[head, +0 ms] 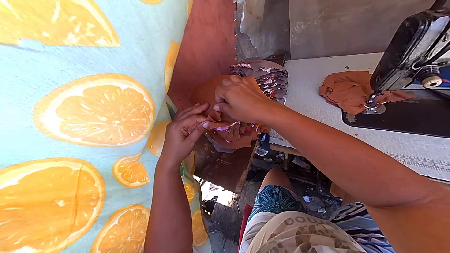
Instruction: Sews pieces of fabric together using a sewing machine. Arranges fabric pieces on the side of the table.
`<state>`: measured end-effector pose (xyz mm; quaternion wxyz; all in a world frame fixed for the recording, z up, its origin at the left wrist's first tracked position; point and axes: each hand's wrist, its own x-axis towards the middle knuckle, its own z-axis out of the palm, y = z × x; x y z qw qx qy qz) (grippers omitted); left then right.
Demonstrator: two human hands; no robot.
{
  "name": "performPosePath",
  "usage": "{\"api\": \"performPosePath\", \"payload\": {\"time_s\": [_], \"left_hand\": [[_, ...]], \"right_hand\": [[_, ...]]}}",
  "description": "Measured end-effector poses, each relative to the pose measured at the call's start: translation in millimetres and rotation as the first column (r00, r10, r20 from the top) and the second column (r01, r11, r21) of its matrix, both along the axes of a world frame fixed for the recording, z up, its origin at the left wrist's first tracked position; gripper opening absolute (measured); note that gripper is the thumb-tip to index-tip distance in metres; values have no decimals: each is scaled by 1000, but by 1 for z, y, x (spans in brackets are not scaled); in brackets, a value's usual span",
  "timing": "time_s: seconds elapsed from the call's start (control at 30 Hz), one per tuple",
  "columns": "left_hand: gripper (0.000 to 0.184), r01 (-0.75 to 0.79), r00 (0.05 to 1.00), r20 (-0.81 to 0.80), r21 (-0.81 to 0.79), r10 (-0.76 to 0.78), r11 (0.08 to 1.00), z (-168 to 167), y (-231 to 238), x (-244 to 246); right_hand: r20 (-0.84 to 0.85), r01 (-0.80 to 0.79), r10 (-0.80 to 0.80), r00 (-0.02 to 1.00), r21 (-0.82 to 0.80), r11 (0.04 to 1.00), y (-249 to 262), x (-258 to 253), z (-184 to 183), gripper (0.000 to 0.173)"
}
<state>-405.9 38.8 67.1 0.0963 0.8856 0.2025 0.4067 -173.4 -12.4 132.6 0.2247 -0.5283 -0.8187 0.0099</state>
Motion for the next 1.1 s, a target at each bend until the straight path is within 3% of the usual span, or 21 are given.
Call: {"api": "performPosePath", "payload": {"time_s": [0.13, 0.37, 0.53, 0.77, 0.97, 1.03, 1.1], "left_hand": [[19, 29, 1000, 1, -14, -29, 999, 6, -3, 3], [12, -71, 997, 2, 17, 71, 997, 9, -10, 6], [5, -44, 999, 3, 46, 44, 998, 9, -9, 5], [8, 97, 986, 148, -95, -82, 991, 17, -8, 5], [10, 69, 979, 199, -121, -44, 990, 26, -10, 13], [10, 66, 974, 224, -130, -36, 989, 28, -10, 16], [9, 64, 970, 243, -132, -30, 989, 30, -12, 19]], "right_hand": [[-1, 0, 0, 1000, 1, 1000, 0, 0, -1, 27], [-20, -3, 3, 1000, 8, 1000, 1, 1, -3, 27], [-22, 2, -2, 1000, -3, 1000, 2, 1, -3, 27], [-43, -1, 0, 999, -15, 1000, 2, 1, -2, 29], [-117, -16, 16, 993, 2, 1000, 4, 5, -5, 29], [-167, -35, 42, 985, 45, 998, 4, 6, -9, 23], [-96, -46, 53, 994, 71, 996, -1, 4, -10, 35]]}}
